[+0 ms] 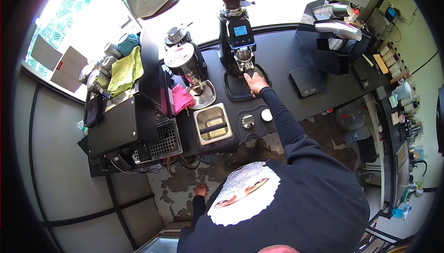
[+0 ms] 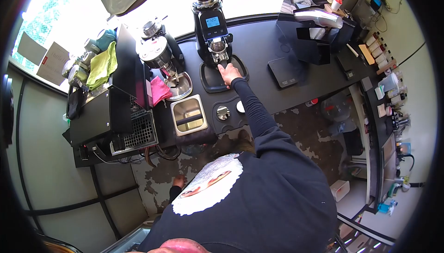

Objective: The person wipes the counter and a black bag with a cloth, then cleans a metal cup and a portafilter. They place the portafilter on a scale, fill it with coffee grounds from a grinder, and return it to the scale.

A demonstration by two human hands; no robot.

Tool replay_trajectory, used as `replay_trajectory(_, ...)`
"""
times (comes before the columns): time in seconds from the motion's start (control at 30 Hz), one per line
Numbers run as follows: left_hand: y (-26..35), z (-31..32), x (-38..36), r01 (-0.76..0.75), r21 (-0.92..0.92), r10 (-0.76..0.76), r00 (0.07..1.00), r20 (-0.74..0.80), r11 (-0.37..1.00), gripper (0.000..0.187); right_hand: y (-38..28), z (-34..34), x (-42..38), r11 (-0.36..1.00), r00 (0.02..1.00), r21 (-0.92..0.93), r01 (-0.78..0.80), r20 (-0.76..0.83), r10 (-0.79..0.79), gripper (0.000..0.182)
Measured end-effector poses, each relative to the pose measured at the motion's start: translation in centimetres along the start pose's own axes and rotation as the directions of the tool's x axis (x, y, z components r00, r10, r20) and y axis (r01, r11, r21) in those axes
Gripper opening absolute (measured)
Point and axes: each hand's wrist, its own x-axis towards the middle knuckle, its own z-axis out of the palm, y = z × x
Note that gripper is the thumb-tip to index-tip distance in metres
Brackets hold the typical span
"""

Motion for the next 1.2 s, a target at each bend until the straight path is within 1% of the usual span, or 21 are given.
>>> replay_trajectory(0.07, -1.6, 0.3, 0.0, -0.007, 0.057, 0.005, 1.000, 0.028, 0.998, 0.030, -0.1, -0.1, 0.0, 1.000, 1.000, -0.005, -0.005, -0.001, 0.005, 0.060)
replay_trajectory(0.2, -7.0, 1.5, 0.4, -0.125, 0.309, 0.089, 0.988, 0.128, 0.943, 0.032, 0.1, 0.0, 0.2, 1.000, 1.000, -0.012, -0.015, -0.005, 0.015, 0.060)
replay_trajectory(0.3, -9.8, 2.9, 1.3, -0.178, 0.395, 0.126, 0.980, 0.155, 0.901, 0.035, 0.1, 0.1, 0.3, 1.000, 1.000, -0.005, -0.010, 0.004, 0.010, 0.059)
replay_trajectory(0.5, -10.2, 3.7, 2.4, -0.233, 0.437, 0.174, 0.970, 0.170, 0.869, 0.040, -0.1, 0.0, -0.1, 1.000, 1.000, -0.009, -0.011, 0.003, 0.011, 0.059)
replay_trajectory(0.67, -7.4, 3.1, 2.3, -0.282, 0.454, 0.221, 0.958, 0.184, 0.845, 0.044, -0.8, -0.8, -0.5, 1.000, 1.000, -0.018, -0.023, 0.014, 0.023, 0.060)
replay_trajectory(0.77, -3.4, 2.4, 0.2, -0.207, 0.412, 0.165, 0.977, 0.136, 0.887, 0.043, -1.4, -1.2, -0.9, 0.998, 0.999, -0.043, -0.034, 0.010, 0.034, 0.060)
replay_trajectory(0.83, -2.1, 2.2, -0.6, -0.201, 0.381, 0.172, 0.979, 0.109, 0.903, 0.042, -1.7, -1.2, -0.7, 0.998, 1.000, -0.053, -0.026, 0.003, 0.026, 0.060)
replay_trajectory(0.9, -4.1, 1.7, 1.1, -0.230, 0.444, 0.151, 0.967, 0.206, 0.866, 0.041, -1.4, -1.1, -0.7, 0.999, 0.999, -0.012, -0.030, 0.032, 0.030, 0.061)
replay_trajectory(0.93, -5.2, 1.6, 1.7, -0.231, 0.447, 0.151, 0.967, 0.208, 0.864, 0.041, -1.3, -0.9, -0.7, 0.999, 0.999, -0.010, -0.032, 0.031, 0.033, 0.061)
replay_trajectory(1.0, -7.5, 1.9, 2.8, -0.252, 0.351, 0.176, 0.956, 0.236, 0.902, 0.042, -1.0, -0.7, -0.6, 1.000, 1.000, -0.024, -0.018, 0.009, 0.018, 0.061)
replay_trajectory(1.03, -8.5, 2.4, 3.1, -0.255, 0.354, 0.176, 0.955, 0.239, 0.900, 0.042, -0.8, -0.6, -0.6, 1.000, 1.000, -0.021, -0.021, 0.005, 0.021, 0.061)
replay_trajectory(1.1, -9.4, 3.5, 3.4, -0.195, 0.409, 0.189, 0.980, 0.056, 0.892, 0.044, -0.7, -0.4, -0.5, 1.000, 1.000, -0.027, -0.015, -0.016, 0.015, 0.061)
replay_trajectory(1.13, -9.3, 3.6, 3.7, -0.195, 0.411, 0.188, 0.980, 0.058, 0.891, 0.044, -0.7, -0.4, -0.5, 0.999, 1.000, -0.026, -0.018, -0.017, 0.018, 0.061)
replay_trajectory(1.2, -9.3, 3.5, 3.9, -0.229, 0.427, 0.182, 0.972, 0.150, 0.874, 0.045, -0.8, -0.6, -0.6, 1.000, 1.000, -0.024, -0.012, -0.010, 0.011, 0.061)
